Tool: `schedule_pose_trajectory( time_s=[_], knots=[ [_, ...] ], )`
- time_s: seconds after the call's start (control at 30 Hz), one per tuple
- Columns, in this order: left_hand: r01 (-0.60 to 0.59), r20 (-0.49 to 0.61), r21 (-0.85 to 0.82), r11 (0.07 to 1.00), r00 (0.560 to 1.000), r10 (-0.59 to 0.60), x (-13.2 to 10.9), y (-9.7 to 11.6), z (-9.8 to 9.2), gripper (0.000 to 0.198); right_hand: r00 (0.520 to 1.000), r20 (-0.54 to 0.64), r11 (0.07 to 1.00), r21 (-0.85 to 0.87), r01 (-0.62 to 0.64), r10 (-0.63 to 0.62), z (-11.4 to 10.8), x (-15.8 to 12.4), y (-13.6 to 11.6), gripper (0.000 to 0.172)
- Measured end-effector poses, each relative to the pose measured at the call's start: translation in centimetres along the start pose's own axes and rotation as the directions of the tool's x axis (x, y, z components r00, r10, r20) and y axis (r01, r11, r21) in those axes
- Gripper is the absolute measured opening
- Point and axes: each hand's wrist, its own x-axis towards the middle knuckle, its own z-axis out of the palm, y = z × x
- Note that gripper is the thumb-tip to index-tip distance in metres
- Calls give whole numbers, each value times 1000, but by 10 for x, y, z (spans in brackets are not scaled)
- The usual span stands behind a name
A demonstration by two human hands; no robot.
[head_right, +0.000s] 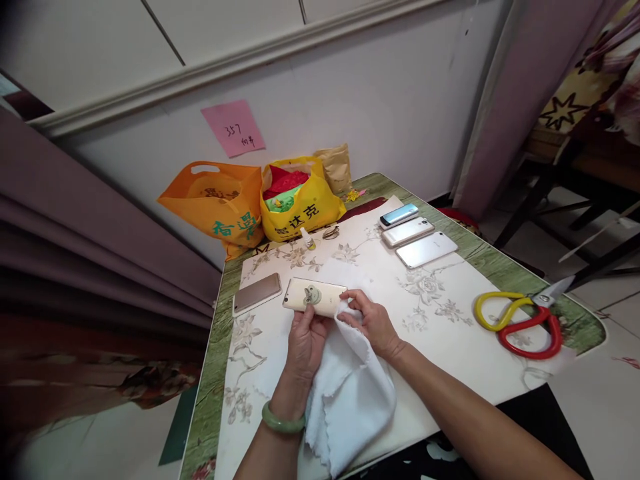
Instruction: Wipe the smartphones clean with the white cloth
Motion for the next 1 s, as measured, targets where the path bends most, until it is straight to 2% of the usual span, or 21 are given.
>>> schedule_pose_trajectory(
  time_s=[0.03,0.1,0.2,0.27,0.37,0.43,0.5,0.57,0.6,0.63,0.7,0.77,0.87,1.0],
  knots=[
    [-28,-35,-16,999,999,28,2,0,-2,42,999,-33,1000,-15,-3,2,1,-1,0,33],
    [-66,-93,-20,998,994,63,6,1,-6,40,985,-170,999,-39,-29,21,1,-2,2,35],
    [-45,-176,29,999,983,49,9,4,-12,33,911,-404,994,-25,-102,84,0,-1,6,38],
    [-15,-205,64,998,978,28,9,3,-13,30,866,-482,991,26,-135,130,-1,0,10,40],
    [13,-152,129,992,988,7,6,1,-13,29,832,-528,986,90,-143,169,-1,0,12,39],
    [29,-91,203,979,996,-10,2,-1,-11,30,833,-530,987,84,-135,159,1,-2,10,35],
    [25,-47,291,957,999,-12,-1,-2,-10,31,870,-486,996,21,-86,86,3,-5,6,28],
    [-8,-14,368,930,1000,14,-3,-3,-10,32,936,-338,994,-90,67,-94,5,-6,1,20],
    [-23,-8,396,918,1000,28,-4,-3,-11,32,951,-229,973,-142,180,-210,6,-7,-1,17],
    [-33,-17,413,910,999,44,-4,-4,-12,32,940,-118,937,-179,298,-322,7,-7,-2,14],
    [-44,-82,417,908,993,85,-3,-5,-14,33,880,48,854,-221,470,-472,8,-6,-3,11],
    [-55,-143,407,912,982,123,-1,-4,-15,35,847,110,809,-255,529,-519,9,-5,-1,10],
    [-56,-136,418,907,983,123,-2,-3,-13,39,867,71,809,-330,487,-493,7,-3,0,10],
    [-26,-38,473,881,998,50,-6,0,-9,42,909,-147,881,-344,324,-391,3,-1,-1,8]
  ],
)
